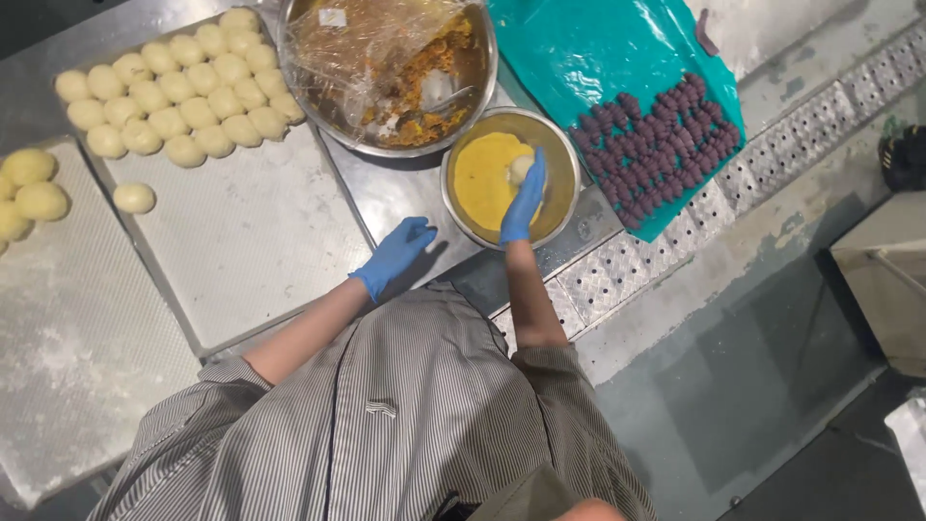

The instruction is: Filling dough balls with a mixture and sealing them into buns.

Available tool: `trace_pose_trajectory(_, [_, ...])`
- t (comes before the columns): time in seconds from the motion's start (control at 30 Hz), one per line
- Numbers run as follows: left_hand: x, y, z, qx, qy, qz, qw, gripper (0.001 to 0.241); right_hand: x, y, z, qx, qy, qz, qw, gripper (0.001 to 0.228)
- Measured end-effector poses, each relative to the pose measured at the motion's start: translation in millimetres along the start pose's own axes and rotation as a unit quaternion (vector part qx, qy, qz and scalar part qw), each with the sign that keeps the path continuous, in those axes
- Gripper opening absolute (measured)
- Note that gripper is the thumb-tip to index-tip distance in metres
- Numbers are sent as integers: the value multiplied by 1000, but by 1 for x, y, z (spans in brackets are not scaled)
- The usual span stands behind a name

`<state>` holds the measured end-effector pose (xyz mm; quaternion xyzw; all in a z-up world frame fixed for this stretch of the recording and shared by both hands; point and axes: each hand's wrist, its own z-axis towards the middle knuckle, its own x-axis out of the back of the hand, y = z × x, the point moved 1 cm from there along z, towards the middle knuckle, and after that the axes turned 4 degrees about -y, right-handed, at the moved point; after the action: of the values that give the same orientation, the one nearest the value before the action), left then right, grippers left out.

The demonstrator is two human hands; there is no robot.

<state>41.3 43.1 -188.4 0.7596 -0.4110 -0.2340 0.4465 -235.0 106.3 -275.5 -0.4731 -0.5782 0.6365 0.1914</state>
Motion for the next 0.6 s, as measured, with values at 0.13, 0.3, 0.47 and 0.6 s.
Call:
trace_pose_trajectory(0.13, [8,12,-29,17,6,56,998,59,12,21,29,91,-147,-263,949,54])
trace_pose_trajectory(0.3, [58,-32,-19,42,99,78,991,53,-37,-31,-18,166,-133,-329,920,47])
trace_pose_trajectory(0.47, [196,-148,2,36,293,40,955,42,-49,-17,-98,5,-203,-230,952,35])
trace_pose_trajectory(0.6, [319,-177,-21,72,569,101,813,36,-68,-26,-133,-71,-382,-246,888,35])
